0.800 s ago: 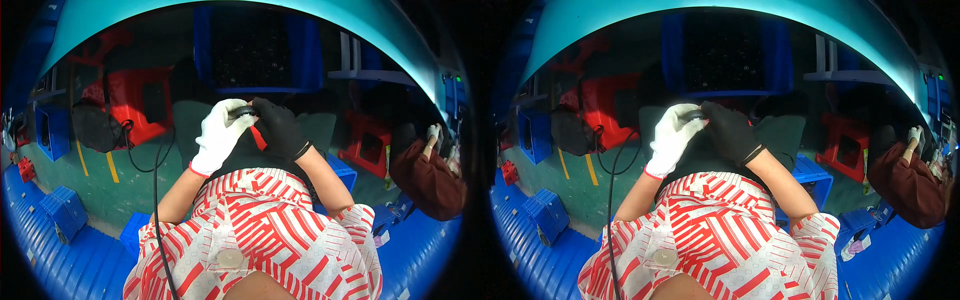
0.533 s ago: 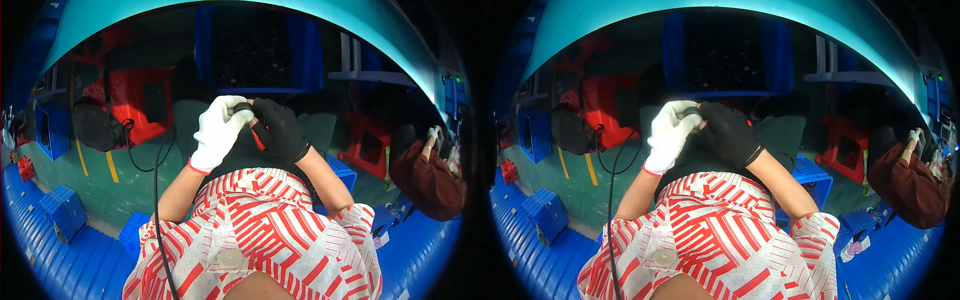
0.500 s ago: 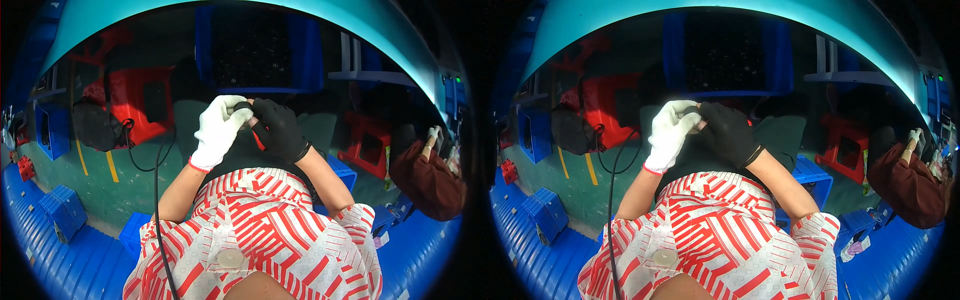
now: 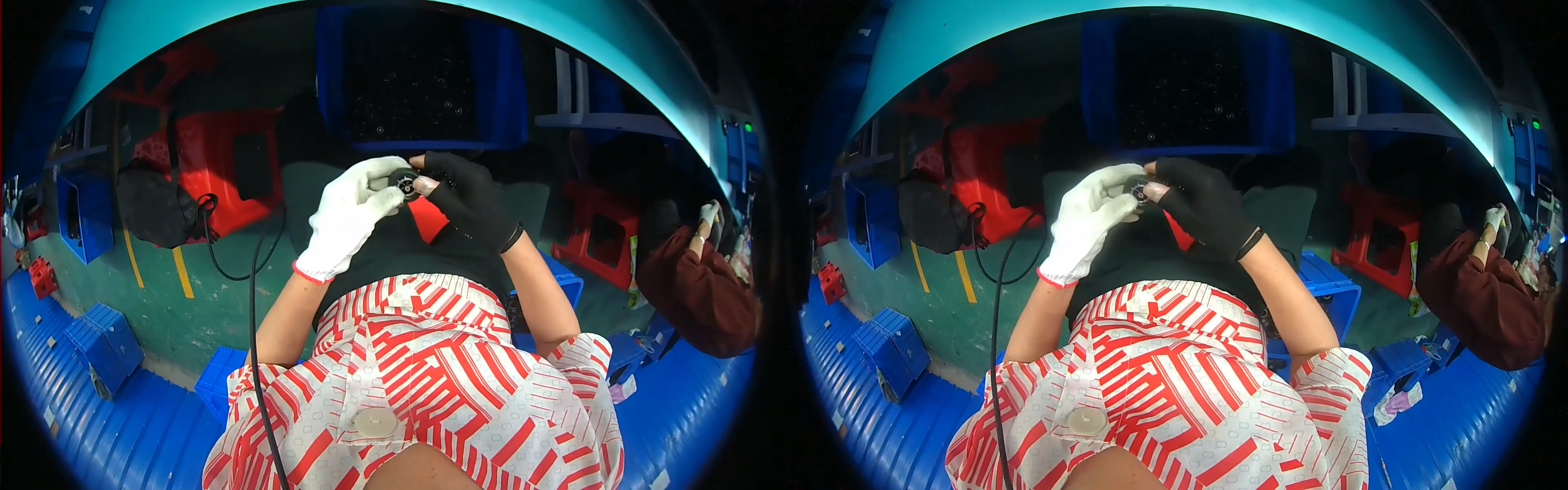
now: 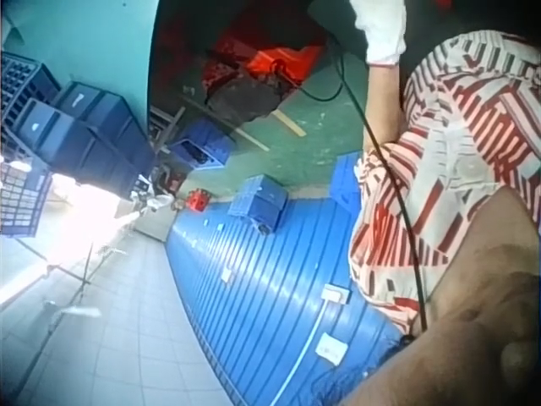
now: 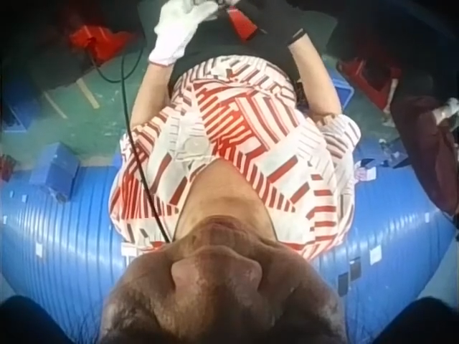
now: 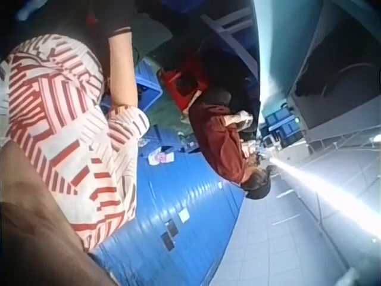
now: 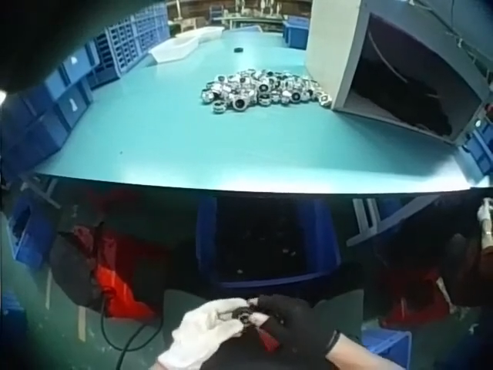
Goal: Assembling small black components and placing them into bins on a factory line.
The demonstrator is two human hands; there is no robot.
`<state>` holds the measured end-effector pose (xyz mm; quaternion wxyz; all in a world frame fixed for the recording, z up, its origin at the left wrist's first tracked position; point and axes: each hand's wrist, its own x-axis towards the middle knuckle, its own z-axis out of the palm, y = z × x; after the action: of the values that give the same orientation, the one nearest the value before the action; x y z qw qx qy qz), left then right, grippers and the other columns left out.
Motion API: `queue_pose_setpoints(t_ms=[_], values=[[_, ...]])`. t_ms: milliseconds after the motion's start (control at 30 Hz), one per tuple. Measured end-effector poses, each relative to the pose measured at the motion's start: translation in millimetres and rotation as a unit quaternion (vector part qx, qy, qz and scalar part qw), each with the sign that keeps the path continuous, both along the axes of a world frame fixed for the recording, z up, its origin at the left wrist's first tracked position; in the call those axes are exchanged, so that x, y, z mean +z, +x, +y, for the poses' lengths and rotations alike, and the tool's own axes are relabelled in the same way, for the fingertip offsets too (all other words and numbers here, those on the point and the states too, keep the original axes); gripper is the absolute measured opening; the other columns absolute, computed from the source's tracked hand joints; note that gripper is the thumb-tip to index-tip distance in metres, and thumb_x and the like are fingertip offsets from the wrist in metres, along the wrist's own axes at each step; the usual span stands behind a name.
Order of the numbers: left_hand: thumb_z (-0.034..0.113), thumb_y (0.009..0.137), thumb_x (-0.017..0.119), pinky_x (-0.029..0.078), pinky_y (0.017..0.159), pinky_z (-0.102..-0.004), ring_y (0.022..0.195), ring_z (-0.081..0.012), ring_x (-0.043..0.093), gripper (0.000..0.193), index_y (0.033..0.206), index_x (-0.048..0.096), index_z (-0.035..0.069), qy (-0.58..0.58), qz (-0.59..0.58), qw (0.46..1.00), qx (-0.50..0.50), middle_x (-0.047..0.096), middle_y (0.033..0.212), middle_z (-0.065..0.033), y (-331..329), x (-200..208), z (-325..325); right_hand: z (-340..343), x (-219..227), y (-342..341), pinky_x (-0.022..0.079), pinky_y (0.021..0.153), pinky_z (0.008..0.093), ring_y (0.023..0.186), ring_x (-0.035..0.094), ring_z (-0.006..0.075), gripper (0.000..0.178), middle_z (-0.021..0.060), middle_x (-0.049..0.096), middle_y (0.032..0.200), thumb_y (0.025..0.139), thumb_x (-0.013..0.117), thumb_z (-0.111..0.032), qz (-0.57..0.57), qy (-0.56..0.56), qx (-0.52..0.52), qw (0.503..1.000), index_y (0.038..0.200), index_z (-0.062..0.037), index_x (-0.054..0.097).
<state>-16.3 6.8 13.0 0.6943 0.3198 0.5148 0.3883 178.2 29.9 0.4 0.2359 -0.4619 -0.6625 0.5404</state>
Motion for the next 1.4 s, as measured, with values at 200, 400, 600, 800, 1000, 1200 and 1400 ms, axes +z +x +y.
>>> queue_pose_setpoints(t_ms=[200,400,600,800,1000,1200,1400], values=[[0.007,0.083,0.062,0.051,0.078,-0.0259,0.092,-0.0157,0.062,0.04,0.12,0.052,-0.006,-0.006,-0.019,0.999,0.025,0.062,0.107,-0.0136,7.3,-0.1,0.7,-5.7,-9.6,-8.9,0.05,0.08,0.03,0.089,0.065,0.0221,0.029,0.0135,0.066,0.101,0.086,0.063,-0.014,0.084,-0.054,-0.09,0.991,0.112,0.0001,0.06],[0.001,0.084,0.062,0.052,0.079,-0.0249,0.087,-0.0131,0.062,0.037,0.119,0.053,-0.007,-0.014,-0.005,0.999,0.032,0.063,0.1,-0.0109,12.6,-0.9,-3.7,-12.2,-5.5,-12.8,0.05,0.079,0.0303,0.089,0.063,0.0215,0.034,0.0106,0.063,0.102,0.087,0.062,-0.012,0.118,-0.119,-0.124,0.978,0.118,-0.0031,0.057],[0.003,0.086,0.062,0.055,0.076,-0.0259,0.085,-0.0148,0.064,0.039,0.122,0.051,-0.007,-0.022,0.011,1.0,0.004,0.063,0.099,-0.0116,7.2,-5.3,0.1,-4.5,2.2,-5.3,0.049,0.078,0.0322,0.09,0.06,0.0222,0.046,0.0092,0.06,0.102,0.081,0.068,-0.013,-0.003,0.085,0.037,0.996,0.125,-0.0056,0.054],[0.001,0.086,0.061,0.055,0.076,-0.0258,0.083,-0.0153,0.064,0.043,0.126,0.047,-0.007,-0.011,0.007,0.999,0.03,0.063,0.096,-0.0125,15.2,2.2,0.2,-8.8,-2.0,-15.6,0.048,0.067,0.035,0.081,0.061,0.0252,0.047,0.0099,0.06,0.097,0.074,0.075,-0.023,-0.126,0.259,0.024,0.957,0.116,-0.0089,0.059],[0.0,0.085,0.06,0.055,0.07,-0.0241,0.077,-0.0138,0.064,0.045,0.127,0.046,-0.006,-0.019,0.036,0.999,0.01,0.064,0.088,-0.0109,14.0,6.3,3.9,-11.0,-8.5,-11.2,0.048,0.066,0.0345,0.077,0.061,0.0248,0.047,0.0096,0.062,0.091,0.072,0.077,-0.027,-0.106,0.277,0.018,0.955,0.111,-0.008,0.061],[0.008,0.085,0.061,0.053,0.067,-0.0225,0.076,-0.0127,0.063,0.046,0.126,0.048,-0.005,-0.025,0.017,0.999,-0.026,0.063,0.092,-0.0106,5.0,1.9,8.2,-10.3,0.1,-14.9,0.05,0.074,0.0333,0.086,0.063,0.0242,0.046,0.0129,0.063,0.102,0.076,0.075,-0.018,-0.033,0.131,0.004,0.991,0.115,-0.002,0.058],[0.008,0.086,0.06,0.052,0.07,-0.0225,0.077,-0.0112,0.063,0.043,0.125,0.048,-0.005,-0.037,0.034,0.996,-0.079,0.064,0.09,-0.0094,-2.1,10.0,13.5,-2.5,-6.4,-3.2,0.05,0.086,0.0306,0.098,0.062,0.0168,0.042,0.0097,0.062,0.113,0.082,0.069,-0.012,0.107,-0.048,0.025,0.993,0.12,-0.0004,0.055]])
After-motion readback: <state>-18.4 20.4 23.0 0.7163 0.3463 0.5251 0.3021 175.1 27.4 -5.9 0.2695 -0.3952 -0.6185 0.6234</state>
